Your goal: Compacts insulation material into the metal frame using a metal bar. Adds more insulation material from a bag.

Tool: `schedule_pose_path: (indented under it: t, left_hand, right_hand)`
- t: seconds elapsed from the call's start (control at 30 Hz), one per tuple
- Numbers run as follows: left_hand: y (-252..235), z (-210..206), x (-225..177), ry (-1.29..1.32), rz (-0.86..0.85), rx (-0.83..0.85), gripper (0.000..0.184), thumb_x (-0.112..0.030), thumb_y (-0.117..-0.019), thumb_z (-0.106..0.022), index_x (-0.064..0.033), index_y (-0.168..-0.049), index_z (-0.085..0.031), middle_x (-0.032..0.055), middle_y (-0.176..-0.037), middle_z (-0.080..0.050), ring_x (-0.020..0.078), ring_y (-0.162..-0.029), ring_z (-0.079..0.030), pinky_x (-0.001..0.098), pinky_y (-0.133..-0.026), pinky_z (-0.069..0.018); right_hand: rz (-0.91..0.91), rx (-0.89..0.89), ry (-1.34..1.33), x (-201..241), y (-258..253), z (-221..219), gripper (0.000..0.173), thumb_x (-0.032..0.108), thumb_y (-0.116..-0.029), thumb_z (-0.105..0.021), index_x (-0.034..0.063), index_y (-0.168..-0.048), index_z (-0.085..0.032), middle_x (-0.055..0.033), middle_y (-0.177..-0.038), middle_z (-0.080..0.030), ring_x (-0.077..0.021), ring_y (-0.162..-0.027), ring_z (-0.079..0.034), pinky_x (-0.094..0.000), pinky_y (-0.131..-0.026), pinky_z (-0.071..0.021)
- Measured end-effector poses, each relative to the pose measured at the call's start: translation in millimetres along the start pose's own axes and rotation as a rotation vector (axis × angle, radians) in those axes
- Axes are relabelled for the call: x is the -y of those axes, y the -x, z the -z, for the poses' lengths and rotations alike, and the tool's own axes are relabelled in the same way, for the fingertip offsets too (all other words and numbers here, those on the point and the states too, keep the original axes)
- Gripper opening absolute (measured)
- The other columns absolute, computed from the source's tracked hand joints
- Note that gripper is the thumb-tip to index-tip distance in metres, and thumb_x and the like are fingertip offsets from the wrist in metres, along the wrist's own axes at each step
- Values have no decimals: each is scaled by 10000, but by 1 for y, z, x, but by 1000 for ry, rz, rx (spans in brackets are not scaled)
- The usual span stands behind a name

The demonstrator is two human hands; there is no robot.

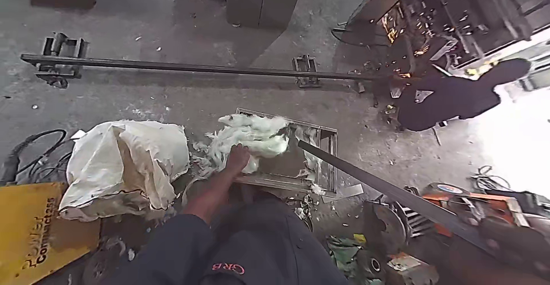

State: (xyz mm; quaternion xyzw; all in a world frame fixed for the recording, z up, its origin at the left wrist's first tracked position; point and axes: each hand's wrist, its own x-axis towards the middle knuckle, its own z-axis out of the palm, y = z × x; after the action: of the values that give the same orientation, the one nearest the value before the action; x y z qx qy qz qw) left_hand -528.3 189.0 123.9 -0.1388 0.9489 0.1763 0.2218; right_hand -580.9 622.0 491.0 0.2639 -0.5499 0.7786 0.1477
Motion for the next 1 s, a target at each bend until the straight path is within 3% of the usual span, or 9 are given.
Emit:
schedule_pose_path:
  t: [0.17, 0.33, 0.43, 0.5, 0.57, 0.7, 0.77, 0.87, 1.0]
  left_hand:
    - [31, 31, -10, -71, 164, 283, 267, -157, -956, -619, -12, -1160, -711, 231, -1175, -709, 460, -1114, -663, 686, -890, -512]
    - [49, 21, -12, -27, 259, 337, 334, -210, -930, -650, -21, -1201, -697, 248, -1223, -691, 486, -1164, -638, 728, -900, -500]
    - [56, 12, 1, 47, 274, 263, 471, -261, -875, -733, -147, -1325, -653, 162, -1318, -665, 439, -1167, -650, 717, -878, -524]
    - [73, 4, 11, 177, 288, 170, 432, -261, -943, -636, -215, -1373, -624, 88, -1418, -625, 385, -1221, -643, 698, -929, -523]
    - [109, -3, 14, 334, 339, 44, 377, -287, -1033, -530, -197, -1388, -620, 91, -1442, -608, 344, -1260, -629, 644, -1020, -504]
    - [194, -50, 15, 521, 539, -97, 349, -330, -1029, -551, -149, -1295, -685, 139, -1301, -678, 337, -1227, -638, 608, -1048, -493]
    - [234, -88, 11, 580, 635, -74, 347, -319, -1033, -531, -124, -1267, -697, 151, -1265, -691, 334, -1200, -653, 606, -1039, -504]
    - [288, -157, 3, 565, 716, 11, 320, -342, -1006, -585, -159, -1232, -718, 131, -1238, -708, 340, -1172, -672, 633, -996, -533]
    - [351, -227, -10, 694, 730, 304, 391, -381, -1013, -612, -86, -1251, -709, 163, -1277, -699, 351, -1234, -646, 604, -1068, -488]
  right_hand:
    - [-151, -22, -175, -48, -17, -8, 557, 509, -1081, -316, 184, -697, -555, 48, -578, -489, -138, -568, -549, -390, -683, -556]
    - [-225, -8, -278, -102, -39, -20, 555, 493, -1093, -283, 186, -700, -528, 49, -565, -459, -141, -537, -514, -367, -617, -529]
    - [-273, 19, -340, -133, -64, -35, 577, 479, -1106, -239, 176, -686, -494, 45, -533, -415, -149, -492, -480, -363, -562, -512]
    - [-313, -6, -342, -154, -81, -53, 600, 469, -1116, -181, 171, -684, -472, 42, -509, -401, -143, -451, -459, -346, -506, -496]
    - [-372, -30, -311, -181, -93, -70, 606, 470, -1118, -161, 182, -671, -452, 48, -495, -386, -123, -429, -434, -316, -464, -463]
    - [-590, 6, -278, -256, -83, -119, 589, 525, -1106, -205, 217, -670, -454, 75, -498, -386, -74, -436, -425, -272, -479, -455]
    - [-746, 18, -176, -294, -48, -154, 533, 543, -1105, -234, 209, -768, -477, 83, -547, -422, -60, -479, -465, -270, -519, -483]
    - [-796, 33, -151, -340, 1, -200, 494, 483, -1113, -320, 188, -741, -456, 68, -522, -374, -80, -444, -415, -289, -489, -448]
    - [-791, 110, -132, -330, -14, -234, 471, 482, -1108, -346, 188, -754, -447, 66, -528, -366, -82, -431, -395, -287, -470, -431]
